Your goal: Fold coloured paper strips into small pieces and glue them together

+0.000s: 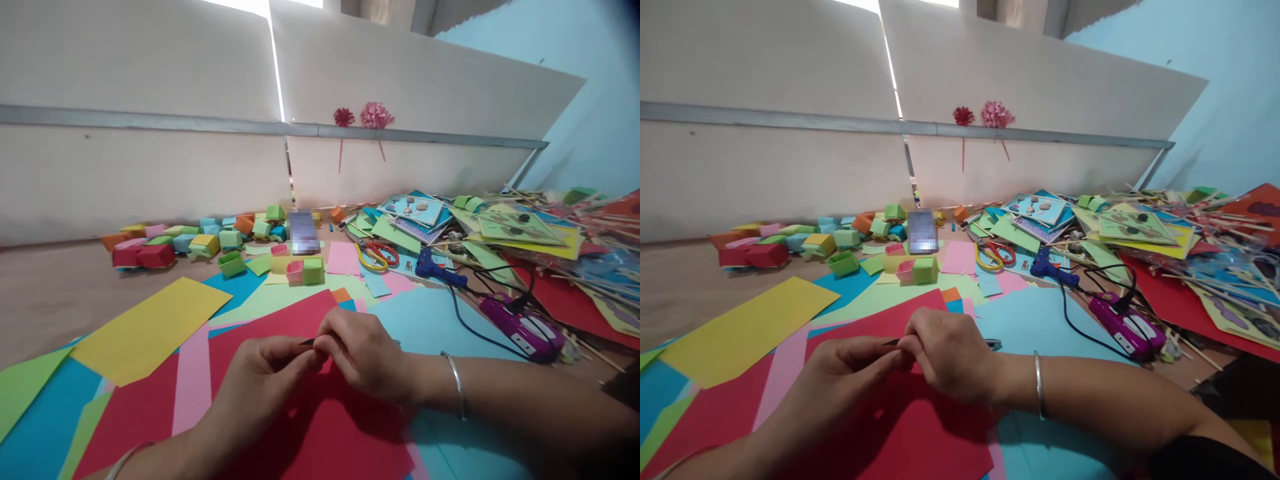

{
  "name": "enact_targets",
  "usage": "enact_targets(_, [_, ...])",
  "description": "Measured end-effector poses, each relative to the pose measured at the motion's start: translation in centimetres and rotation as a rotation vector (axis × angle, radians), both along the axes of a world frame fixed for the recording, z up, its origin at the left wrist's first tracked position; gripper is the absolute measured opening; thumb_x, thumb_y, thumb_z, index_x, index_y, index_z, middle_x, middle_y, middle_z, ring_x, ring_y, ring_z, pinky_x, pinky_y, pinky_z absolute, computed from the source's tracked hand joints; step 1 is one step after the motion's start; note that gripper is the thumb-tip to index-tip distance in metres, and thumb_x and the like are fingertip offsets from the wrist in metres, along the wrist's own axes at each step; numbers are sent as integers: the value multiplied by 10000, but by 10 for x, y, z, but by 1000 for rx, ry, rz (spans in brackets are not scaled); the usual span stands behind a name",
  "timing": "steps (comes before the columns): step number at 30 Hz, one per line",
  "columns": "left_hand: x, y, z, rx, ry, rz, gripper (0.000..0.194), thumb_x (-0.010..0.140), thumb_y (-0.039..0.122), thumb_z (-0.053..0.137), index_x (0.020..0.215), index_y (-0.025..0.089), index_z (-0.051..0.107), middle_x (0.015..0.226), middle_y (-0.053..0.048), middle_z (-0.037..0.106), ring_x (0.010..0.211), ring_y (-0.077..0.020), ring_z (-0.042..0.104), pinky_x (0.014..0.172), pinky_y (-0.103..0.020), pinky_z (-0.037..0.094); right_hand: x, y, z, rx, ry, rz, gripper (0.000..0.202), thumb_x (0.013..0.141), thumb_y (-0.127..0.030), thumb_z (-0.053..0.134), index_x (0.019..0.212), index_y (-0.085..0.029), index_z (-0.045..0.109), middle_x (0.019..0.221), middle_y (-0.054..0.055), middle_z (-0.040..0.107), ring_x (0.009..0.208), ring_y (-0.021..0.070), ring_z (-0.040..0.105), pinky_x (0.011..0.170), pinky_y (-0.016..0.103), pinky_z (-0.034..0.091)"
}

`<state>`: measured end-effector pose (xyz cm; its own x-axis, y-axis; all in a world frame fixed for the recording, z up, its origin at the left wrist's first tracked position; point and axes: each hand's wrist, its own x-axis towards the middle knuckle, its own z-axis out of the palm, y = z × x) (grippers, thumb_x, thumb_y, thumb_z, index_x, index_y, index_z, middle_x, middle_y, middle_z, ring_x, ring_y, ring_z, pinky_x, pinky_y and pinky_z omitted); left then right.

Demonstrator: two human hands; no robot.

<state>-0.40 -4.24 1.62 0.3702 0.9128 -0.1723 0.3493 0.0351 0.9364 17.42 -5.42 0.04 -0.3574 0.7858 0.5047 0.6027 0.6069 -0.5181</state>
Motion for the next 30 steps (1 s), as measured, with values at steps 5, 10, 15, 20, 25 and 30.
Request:
enact_targets(5, [-1,-2,4,3,-59,-9,234,660,422,707,617,213,803,594,-42,754,506,-145,569,501,-227,445,0,-4,7,93,72,16,124,907,-197,491,785,-192,509,646,8,633,552,125,516,533,230,344])
enact_targets(10, [0,-3,8,79,-84,10,155,640,374,710,630,260,815,626,-27,776,539,-156,617,530,-226,480,0,-6,11,116,181,12,134,888,-188,522,754,-185,528,615,0,616,514,107,488,507,213,337])
enact_targets(15, [2,1,4,61,-90,51,177,655,394,708,647,248,807,636,-30,773,590,-166,642,561,-233,492,2,-2,12,13,200,-7,160,907,-197,533,748,-185,547,639,-10,610,545,99,488,545,208,356])
enact_targets(20, [1,7,-1,32,-108,73,236,676,426,721,765,225,809,681,-34,771,626,-160,634,578,-234,482,4,3,14,-71,218,-36,150,919,-210,512,773,-190,539,678,-8,615,590,109,524,585,223,383])
enact_targets(25, [1,13,-1,42,-144,99,247,689,419,719,774,199,794,648,-26,749,567,-140,602,543,-229,464,6,4,15,-138,176,30,99,924,-177,481,872,-182,565,823,34,650,728,137,584,681,256,446])
enact_targets(30, [1,16,-3,70,-174,111,204,690,375,711,780,211,793,681,-27,772,604,-152,644,558,-229,486,8,6,12,-207,225,24,128,898,-141,507,984,-182,592,883,35,670,771,138,613,737,280,464])
